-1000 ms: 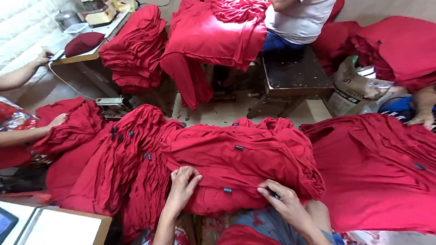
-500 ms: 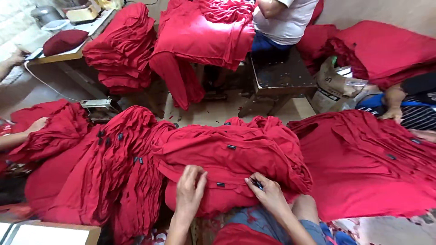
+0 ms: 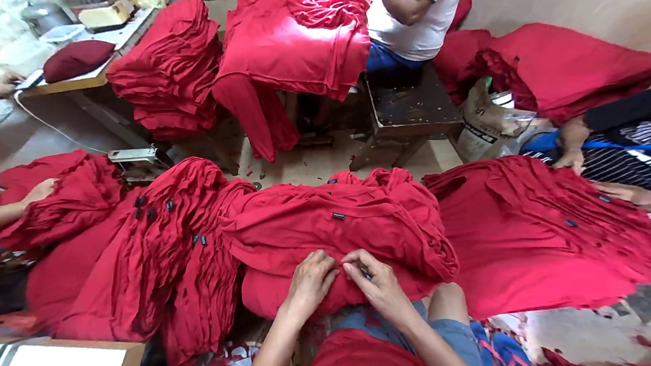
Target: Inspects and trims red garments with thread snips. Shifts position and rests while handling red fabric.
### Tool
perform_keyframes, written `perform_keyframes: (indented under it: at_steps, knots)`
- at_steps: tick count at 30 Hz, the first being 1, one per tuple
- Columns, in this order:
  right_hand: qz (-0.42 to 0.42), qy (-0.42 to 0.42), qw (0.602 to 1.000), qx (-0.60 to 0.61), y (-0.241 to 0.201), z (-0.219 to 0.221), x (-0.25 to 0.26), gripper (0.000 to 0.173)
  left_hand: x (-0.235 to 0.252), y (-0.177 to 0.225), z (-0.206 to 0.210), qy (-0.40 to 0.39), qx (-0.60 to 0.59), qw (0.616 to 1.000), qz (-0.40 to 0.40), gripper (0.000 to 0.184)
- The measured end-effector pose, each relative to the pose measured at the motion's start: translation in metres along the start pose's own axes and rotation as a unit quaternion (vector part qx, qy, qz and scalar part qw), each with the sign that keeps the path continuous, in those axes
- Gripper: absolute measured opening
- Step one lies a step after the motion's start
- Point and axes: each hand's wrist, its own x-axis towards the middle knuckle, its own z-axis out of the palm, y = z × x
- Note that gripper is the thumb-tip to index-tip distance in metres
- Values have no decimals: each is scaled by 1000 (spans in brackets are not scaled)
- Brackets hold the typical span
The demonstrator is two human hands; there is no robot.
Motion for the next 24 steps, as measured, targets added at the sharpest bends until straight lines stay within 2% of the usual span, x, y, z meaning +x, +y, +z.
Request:
perform_keyframes:
  at_steps: [3,5,7,10,17,24]
  knots:
    - [131,-106,981,95,24,1,12,35,4,-3,-13,-28,-23,999,-26,18]
    - [152,-123,967,161,33,-1,15,38,6,-5,-17,-42,-35,998,-35,20]
    - [147,-134,965,173,33,-5,14,28,7,-3,-17,-44,-33,998,-40,20]
    - [153,-142,971,116,28,-8,12,23,11,-1,-16,-44,-24,998,-39,20]
    - [190,-182,961,-81,14,-9,19,30,9,-2,-7,0,-2,1000,-31,17]
    - [176,-191,961,-96,17,-10,20,27,7,-5,-3,7,-11,1000,-24,19]
